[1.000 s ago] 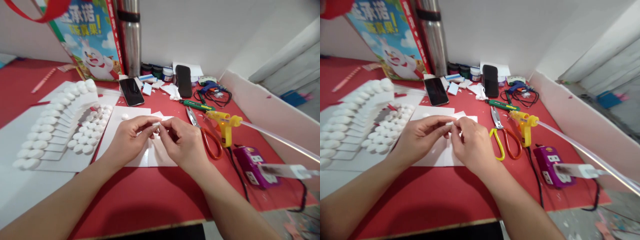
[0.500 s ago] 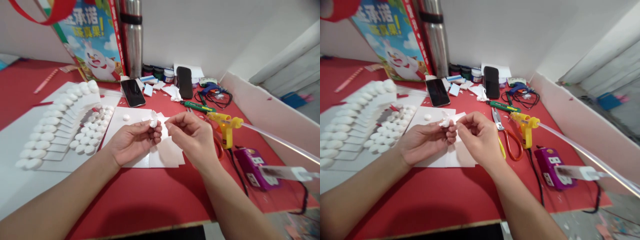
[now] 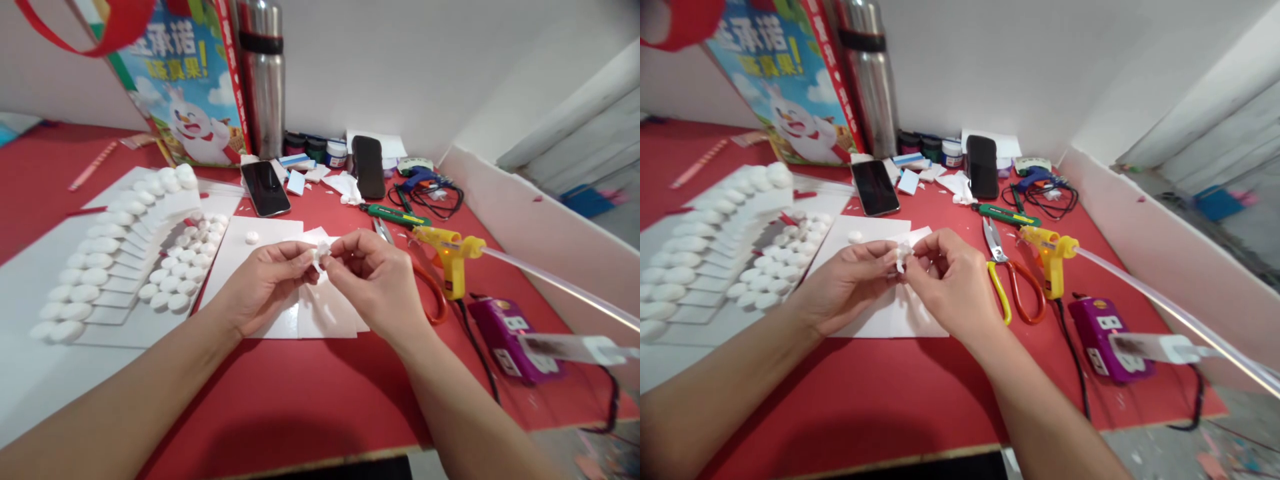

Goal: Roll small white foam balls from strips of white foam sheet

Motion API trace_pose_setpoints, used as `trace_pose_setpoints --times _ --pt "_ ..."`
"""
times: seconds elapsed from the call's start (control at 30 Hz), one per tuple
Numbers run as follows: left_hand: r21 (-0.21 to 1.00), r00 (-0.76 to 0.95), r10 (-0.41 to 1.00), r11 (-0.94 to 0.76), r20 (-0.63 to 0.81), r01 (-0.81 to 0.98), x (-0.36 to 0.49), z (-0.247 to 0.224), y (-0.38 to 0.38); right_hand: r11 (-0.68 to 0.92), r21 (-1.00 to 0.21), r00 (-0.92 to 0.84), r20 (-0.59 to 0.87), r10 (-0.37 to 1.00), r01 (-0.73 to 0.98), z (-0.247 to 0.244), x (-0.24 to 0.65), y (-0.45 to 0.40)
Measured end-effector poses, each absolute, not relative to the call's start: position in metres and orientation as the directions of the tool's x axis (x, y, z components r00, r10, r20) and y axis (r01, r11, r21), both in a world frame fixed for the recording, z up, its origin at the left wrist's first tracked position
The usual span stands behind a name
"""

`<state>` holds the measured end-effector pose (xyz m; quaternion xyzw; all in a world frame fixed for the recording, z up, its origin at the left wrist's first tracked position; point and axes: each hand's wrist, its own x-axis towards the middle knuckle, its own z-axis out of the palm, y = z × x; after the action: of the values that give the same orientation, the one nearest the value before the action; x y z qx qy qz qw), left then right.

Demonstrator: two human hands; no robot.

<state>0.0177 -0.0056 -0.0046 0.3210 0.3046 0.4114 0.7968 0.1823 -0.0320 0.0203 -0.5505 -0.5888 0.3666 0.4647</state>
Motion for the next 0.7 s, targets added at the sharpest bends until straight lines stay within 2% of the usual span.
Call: trace_pose_setpoints --times 0.27,0.37,0.43,0.57,0.7 --pt "0.87 0.429 0.892 0.321 -0.144 -0.375 0.016 -0.008 -0.005 0.046 -0.981 0.08 0.062 0.995 0.189 0.022 0.182 -0.03" --pt "0.957 0.4 0.916 0.142 -0.029 -0.254 0.014 -0.008 -0.005 0.044 -0.98 0.118 0.068 0.991 0.194 0.021 0.183 -0.031" --pt "0.991 0.386 0.92 -0.013 0.064 -0.132 0.012 -0.005 -0.005 0.009 -0.992 0.098 0.021 0.995 0.126 0.021 0.184 -0.031" --pt "0.932 0.362 0.893 -0.334 0.266 0.138 0.009 0.003 -0.006 -0.161 -0.984 -0.015 -0.161 0.987 -0.07 0.025 0.189 -0.029" --pt "0.857 0.398 0.854 -0.452 0.336 0.248 0.006 0.004 -0.006 -0.215 -0.974 -0.065 -0.21 0.975 -0.072 0.028 0.192 -0.028"
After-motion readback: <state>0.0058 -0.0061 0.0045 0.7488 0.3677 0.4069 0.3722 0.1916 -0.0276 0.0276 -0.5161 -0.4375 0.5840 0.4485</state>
